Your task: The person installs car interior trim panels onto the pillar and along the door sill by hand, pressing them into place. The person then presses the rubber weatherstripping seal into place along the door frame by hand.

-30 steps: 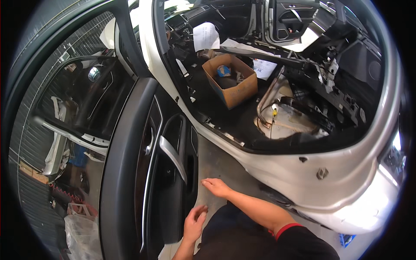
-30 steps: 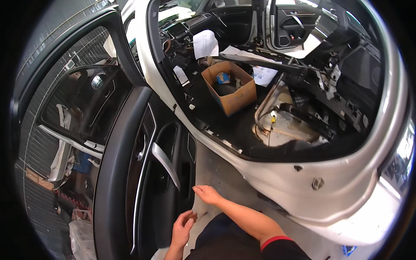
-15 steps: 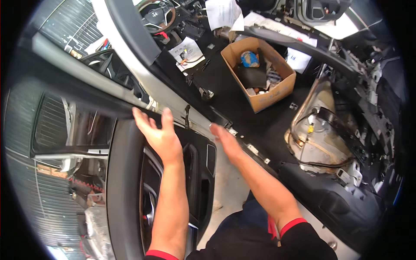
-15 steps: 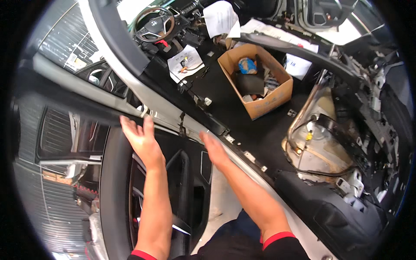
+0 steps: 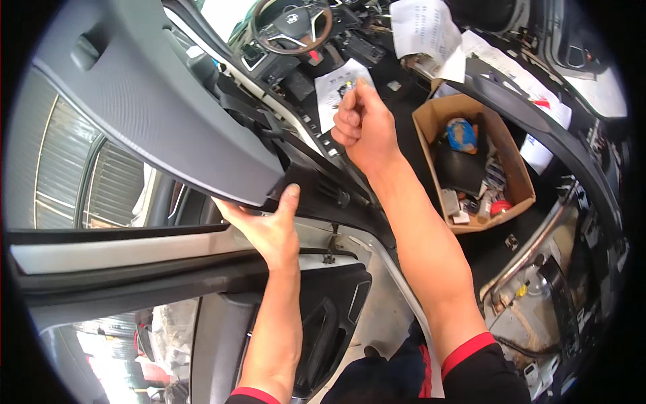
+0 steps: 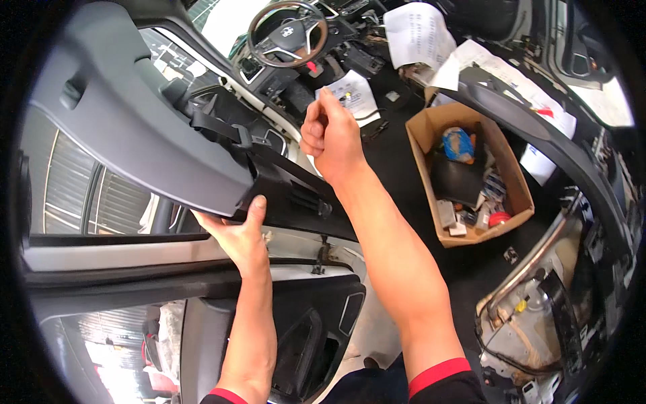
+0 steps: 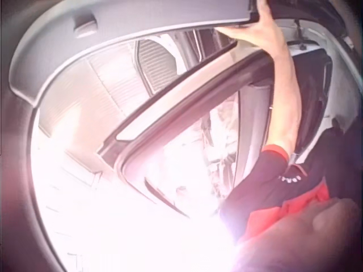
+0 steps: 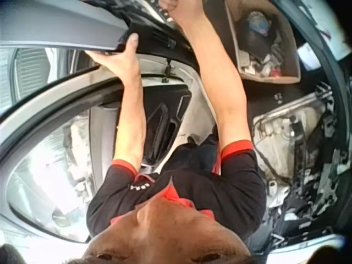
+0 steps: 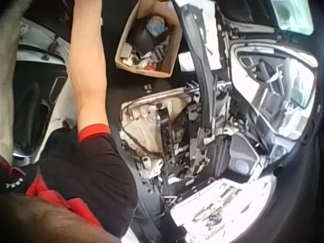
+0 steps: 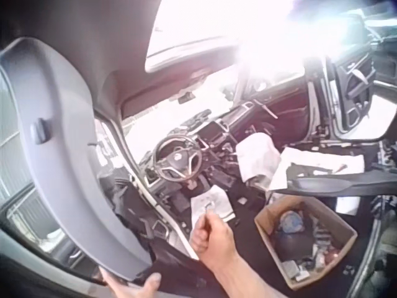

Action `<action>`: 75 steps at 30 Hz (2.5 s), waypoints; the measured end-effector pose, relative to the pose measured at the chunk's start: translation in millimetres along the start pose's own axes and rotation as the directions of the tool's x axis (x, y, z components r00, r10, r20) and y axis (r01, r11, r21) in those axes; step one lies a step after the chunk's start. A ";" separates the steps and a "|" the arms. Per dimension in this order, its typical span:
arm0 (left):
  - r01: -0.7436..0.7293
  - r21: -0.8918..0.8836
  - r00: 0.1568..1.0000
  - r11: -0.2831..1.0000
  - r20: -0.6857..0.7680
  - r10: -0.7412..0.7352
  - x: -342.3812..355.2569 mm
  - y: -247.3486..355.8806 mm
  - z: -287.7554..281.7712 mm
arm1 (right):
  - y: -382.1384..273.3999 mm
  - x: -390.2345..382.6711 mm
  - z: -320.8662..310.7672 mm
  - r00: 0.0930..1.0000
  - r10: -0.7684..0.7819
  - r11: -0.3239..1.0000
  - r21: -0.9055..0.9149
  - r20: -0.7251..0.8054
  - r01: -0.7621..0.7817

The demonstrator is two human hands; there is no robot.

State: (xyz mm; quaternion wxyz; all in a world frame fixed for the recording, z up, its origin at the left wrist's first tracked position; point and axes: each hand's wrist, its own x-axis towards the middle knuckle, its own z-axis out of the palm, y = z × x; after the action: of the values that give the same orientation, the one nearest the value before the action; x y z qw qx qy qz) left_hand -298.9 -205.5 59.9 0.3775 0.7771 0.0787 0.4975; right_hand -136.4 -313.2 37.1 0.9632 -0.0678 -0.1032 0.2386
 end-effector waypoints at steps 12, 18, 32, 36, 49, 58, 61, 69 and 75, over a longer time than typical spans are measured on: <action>0.115 0.042 0.993 0.993 -0.013 -0.114 -5.7 -12.7 -1.6 | 50.4 2.1 10.3 0.986 0.109 0.994 -0.042 0.127 -0.104; 0.069 0.048 0.998 0.996 0.008 -0.069 -8.3 -11.1 -3.8 | 71.5 -23.7 21.7 0.987 -0.028 0.991 0.133 0.161 0.007; 0.116 -0.046 0.989 0.992 -0.083 -0.120 -6.2 -18.0 -5.6 | 81.0 -30.9 25.0 0.964 -0.265 0.956 0.120 -0.031 0.267; 0.096 -0.057 0.995 0.994 -0.026 -0.097 -4.6 -16.7 -22.1 | 81.2 -48.7 16.8 0.979 -0.181 0.983 -0.008 0.094 0.183; 0.159 -0.036 0.987 0.987 0.043 -0.158 -3.8 -14.5 -21.7 | 119.5 -45.5 -5.9 0.693 -0.566 0.091 -0.802 0.446 0.590; 0.125 0.167 0.992 0.978 -0.017 -0.124 -9.7 -30.3 -8.0 | 107.9 -35.9 -29.3 0.823 -0.348 0.349 -0.752 0.450 0.559; 0.065 0.330 0.997 0.942 -0.050 -0.052 -15.3 -32.8 -14.9 | 90.6 -4.2 -50.8 0.818 -0.327 0.186 -0.816 0.474 0.547; 0.173 0.394 0.959 0.903 -0.278 -0.063 -35.6 -76.6 -0.1 | 119.8 84.0 -49.3 0.817 -0.112 0.501 -0.678 0.566 0.538; 0.160 0.240 0.890 0.957 -0.454 -0.034 -15.5 -72.2 26.5 | 67.8 50.9 -201.9 0.952 -0.279 0.725 -0.622 0.128 0.296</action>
State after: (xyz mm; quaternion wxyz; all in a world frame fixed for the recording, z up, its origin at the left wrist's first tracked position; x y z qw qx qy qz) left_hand -266.2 -176.0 -5.0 0.2640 0.6818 0.2695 0.6268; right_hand -75.9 -246.1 -162.4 0.9072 -0.3686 -0.1990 0.0385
